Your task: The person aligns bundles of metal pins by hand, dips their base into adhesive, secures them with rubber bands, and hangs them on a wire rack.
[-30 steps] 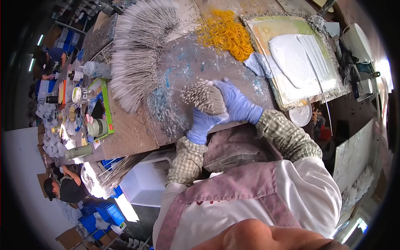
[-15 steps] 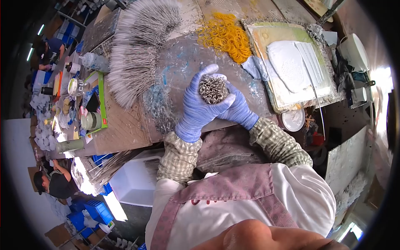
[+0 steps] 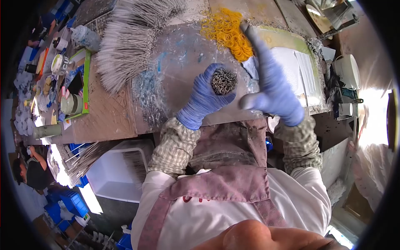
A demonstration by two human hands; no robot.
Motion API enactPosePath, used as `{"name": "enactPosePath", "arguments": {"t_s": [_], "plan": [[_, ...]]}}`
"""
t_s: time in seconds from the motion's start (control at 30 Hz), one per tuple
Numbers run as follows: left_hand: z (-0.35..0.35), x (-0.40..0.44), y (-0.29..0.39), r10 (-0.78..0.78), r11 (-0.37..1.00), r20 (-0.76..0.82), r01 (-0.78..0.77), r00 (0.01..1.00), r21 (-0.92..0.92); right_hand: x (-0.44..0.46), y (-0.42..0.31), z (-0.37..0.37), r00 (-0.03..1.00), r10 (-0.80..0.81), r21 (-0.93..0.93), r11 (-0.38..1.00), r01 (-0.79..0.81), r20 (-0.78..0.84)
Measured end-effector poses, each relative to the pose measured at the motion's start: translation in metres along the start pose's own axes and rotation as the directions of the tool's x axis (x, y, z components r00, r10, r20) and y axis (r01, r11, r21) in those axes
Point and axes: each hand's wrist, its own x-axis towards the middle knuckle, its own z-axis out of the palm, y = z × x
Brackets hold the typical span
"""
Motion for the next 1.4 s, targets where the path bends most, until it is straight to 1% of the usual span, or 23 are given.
{"name": "enactPosePath", "arguments": {"t_s": [0.03, 0.07, 0.1, 0.13, 0.17, 0.2, 0.27, 0.43, 0.5, 0.53, 0.63, 0.73, 0.83, 0.9, 0.97, 1.0, 1.1, 1.13, 1.2, 1.23, 1.3, 1.33, 1.4], "plan": [[0.0, 0.001, -0.001, 0.046, 0.997, 0.023, -0.048, 0.999, 0.064, 0.026, -0.02, -0.014, 0.982, -0.177, 0.027, 0.984, 0.178, -0.061], [0.002, -0.002, -0.015, 0.089, 0.974, 0.046, -0.097, 0.995, 0.205, 0.048, -0.018, -0.026, 0.899, -0.435, -0.069, 0.899, 0.432, -0.042], [0.002, -0.004, -0.015, 0.082, 0.975, 0.039, -0.089, 0.996, 0.204, 0.047, -0.021, -0.012, 0.9, -0.435, -0.061, 0.9, 0.432, -0.035], [0.008, 0.0, -0.017, 0.07, 0.978, 0.028, -0.074, 0.997, 0.196, 0.045, -0.028, 0.016, 0.945, -0.269, -0.218, 0.927, 0.307, 0.185], [0.003, -0.001, -0.018, 0.057, 0.98, 0.018, -0.059, 0.998, 0.189, 0.042, -0.034, 0.04, 0.929, -0.059, -0.39, 0.896, 0.21, 0.364], [-0.008, -0.014, -0.014, 0.042, 0.982, 0.01, -0.043, 0.999, 0.182, 0.036, -0.038, 0.06, 0.928, -0.061, -0.382, 0.9, 0.211, 0.368], [-0.015, -0.041, 0.002, 0.02, 0.984, -0.026, -0.015, 0.999, 0.177, 0.032, -0.04, 0.082, 0.847, -0.022, -0.407, 0.87, 0.278, 0.532], [0.007, -0.015, -0.028, -0.089, 0.988, -0.007, 0.089, 0.996, 0.127, 0.04, -0.019, 0.057, 0.908, 0.056, -0.515, 0.837, 0.183, 0.414], [0.033, 0.001, -0.036, -0.116, 0.987, 0.007, 0.115, 0.993, 0.109, 0.026, -0.024, 0.044, 0.913, 0.097, -0.61, 0.771, 0.182, 0.395], [0.041, -0.021, -0.015, -0.124, 0.987, 0.004, 0.123, 0.992, 0.101, 0.013, -0.035, 0.045, 0.91, 0.083, -0.594, 0.781, 0.193, 0.406], [-0.002, -0.071, 0.007, -0.15, 0.986, 0.011, 0.149, 0.989, 0.078, 0.013, -0.051, 0.069, 0.891, 0.002, -0.398, 0.895, 0.2, 0.453], [0.008, -0.029, -0.038, -0.216, 0.975, 0.039, 0.214, 0.976, 0.056, 0.034, -0.027, 0.081, 0.933, -0.041, -0.431, 0.879, 0.205, 0.359], [0.01, -0.037, -0.03, -0.233, 0.972, 0.054, 0.232, 0.971, 0.031, 0.029, -0.009, 0.06, 0.953, -0.012, -0.5, 0.85, 0.168, 0.302], [0.018, -0.031, -0.015, -0.21, 0.978, 0.04, 0.209, 0.977, 0.014, 0.006, -0.029, 0.052, 0.94, 0.026, -0.528, 0.833, 0.167, 0.339], [0.016, -0.02, -0.012, -0.201, 0.98, 0.026, 0.201, 0.979, -0.006, 0.0, -0.043, 0.052, 0.915, 0.0, -0.416, 0.891, 0.184, 0.404], [0.014, -0.017, -0.011, -0.201, 0.979, 0.026, 0.201, 0.979, -0.013, 0.0, -0.041, 0.05, 0.923, -0.037, -0.438, 0.873, 0.216, 0.383], [-0.006, -0.016, -0.015, -0.221, 0.974, 0.027, 0.222, 0.975, -0.037, 0.035, -0.03, 0.052, 0.96, -0.036, -0.486, 0.857, 0.173, 0.279], [-0.002, -0.002, -0.017, -0.203, 0.978, 0.025, 0.203, 0.979, -0.038, 0.035, -0.048, 0.044, 0.962, -0.182, -0.447, 0.857, 0.257, 0.203], [-0.014, -0.07, 0.025, -0.243, 0.968, 0.032, 0.244, 0.97, -0.064, 0.02, -0.077, 0.041, 0.96, -0.225, -0.367, 0.889, 0.273, 0.169], [-0.013, -0.072, 0.026, -0.264, 0.962, 0.018, 0.264, 0.964, -0.074, 0.011, -0.075, 0.047, 0.959, -0.238, -0.34, 0.898, 0.278, 0.155], [0.003, -0.043, 0.018, -0.261, 0.962, 0.004, 0.261, 0.965, -0.079, 0.013, -0.041, 0.061, 0.906, 0.058, -0.534, 0.823, 0.194, 0.419], [-0.001, -0.05, 0.028, -0.238, 0.968, -0.013, 0.236, 0.971, -0.081, 0.016, -0.038, 0.064, 0.957, -0.064, -0.493, 0.846, 0.202, 0.282], [-0.007, -0.025, 0.01, -0.27, 0.959, -0.028, 0.266, 0.963, -0.102, 0.016, -0.047, 0.059, 0.95, -0.089, -0.439, 0.871, 0.221, 0.3]]}}
